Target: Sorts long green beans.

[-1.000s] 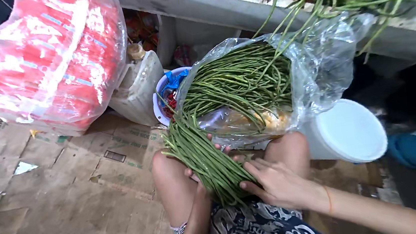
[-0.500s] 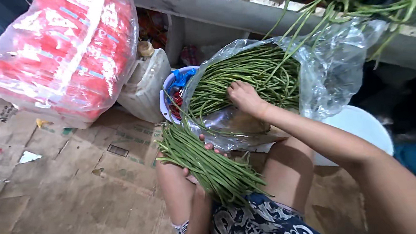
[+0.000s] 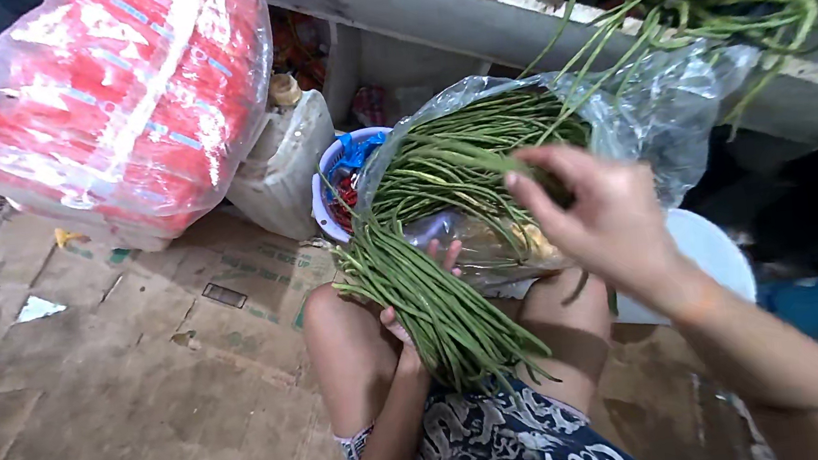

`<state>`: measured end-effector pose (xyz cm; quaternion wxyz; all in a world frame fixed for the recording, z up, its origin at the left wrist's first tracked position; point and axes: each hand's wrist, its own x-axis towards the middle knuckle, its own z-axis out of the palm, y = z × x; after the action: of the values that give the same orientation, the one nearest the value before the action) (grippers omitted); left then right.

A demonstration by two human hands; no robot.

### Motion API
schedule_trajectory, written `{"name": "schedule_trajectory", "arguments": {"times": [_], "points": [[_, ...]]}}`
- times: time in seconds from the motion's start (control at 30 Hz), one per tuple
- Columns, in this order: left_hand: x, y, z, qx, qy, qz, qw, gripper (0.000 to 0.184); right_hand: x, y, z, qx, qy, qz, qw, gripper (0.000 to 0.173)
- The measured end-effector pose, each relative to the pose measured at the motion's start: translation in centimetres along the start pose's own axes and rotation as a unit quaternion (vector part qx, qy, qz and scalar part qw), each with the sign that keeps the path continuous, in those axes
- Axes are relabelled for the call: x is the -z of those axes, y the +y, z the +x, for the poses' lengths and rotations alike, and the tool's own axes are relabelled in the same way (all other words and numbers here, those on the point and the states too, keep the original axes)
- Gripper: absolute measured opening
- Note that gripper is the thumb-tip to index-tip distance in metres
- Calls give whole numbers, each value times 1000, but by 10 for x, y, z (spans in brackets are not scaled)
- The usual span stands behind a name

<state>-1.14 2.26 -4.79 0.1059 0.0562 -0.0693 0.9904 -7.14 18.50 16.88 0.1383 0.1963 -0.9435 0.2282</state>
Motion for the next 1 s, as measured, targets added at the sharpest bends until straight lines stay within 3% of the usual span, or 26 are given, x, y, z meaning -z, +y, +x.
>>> {"name": "schedule_trajectory", "arguments": {"times": [0.1, 0.2, 0.27, 0.37, 0.43, 0.5, 0.6, 0.7, 0.83, 0.9, 1.0], "points": [[10, 0, -1, -42, 18, 86, 995, 102, -27, -14, -72, 37, -24, -10, 999, 32], [-5, 3, 0, 2, 14, 50, 999, 113, -52, -12, -121, 58, -75, -15, 995, 34], [-26, 5, 0, 26, 32, 37, 998, 108, -55, -6, -124, 59, -100, -3, 993, 36], [-39, 12, -1, 6, 86, 18, 996, 96, -49, 15, -77, 36, -91, 8, 995, 36], [-40, 16, -7, 5, 94, 5, 996, 98, -62, 47, -29, 10, -90, -39, 995, 33], [-44, 17, -11, -4, 108, 27, 994, 101, -89, 85, 19, -49, -146, -85, 984, 26], [-26, 20, -17, 13, 33, 13, 999, 107, -129, 117, 66, -80, -201, -165, 962, 28], [-29, 16, -20, -4, 23, 5, 1000, 107, -141, 111, 82, -57, -260, -258, 929, 23], [-35, 21, -22, 1, 58, 4, 998, 108, -122, 128, 104, -51, -282, -192, 939, 13], [-35, 22, -23, -1, 66, -1, 998, 106, -103, 144, 124, -84, -289, -114, 947, 22], [-40, 19, -19, -19, 85, 12, 996, 108, -63, 140, 132, -99, -231, -71, 965, 28]]}}
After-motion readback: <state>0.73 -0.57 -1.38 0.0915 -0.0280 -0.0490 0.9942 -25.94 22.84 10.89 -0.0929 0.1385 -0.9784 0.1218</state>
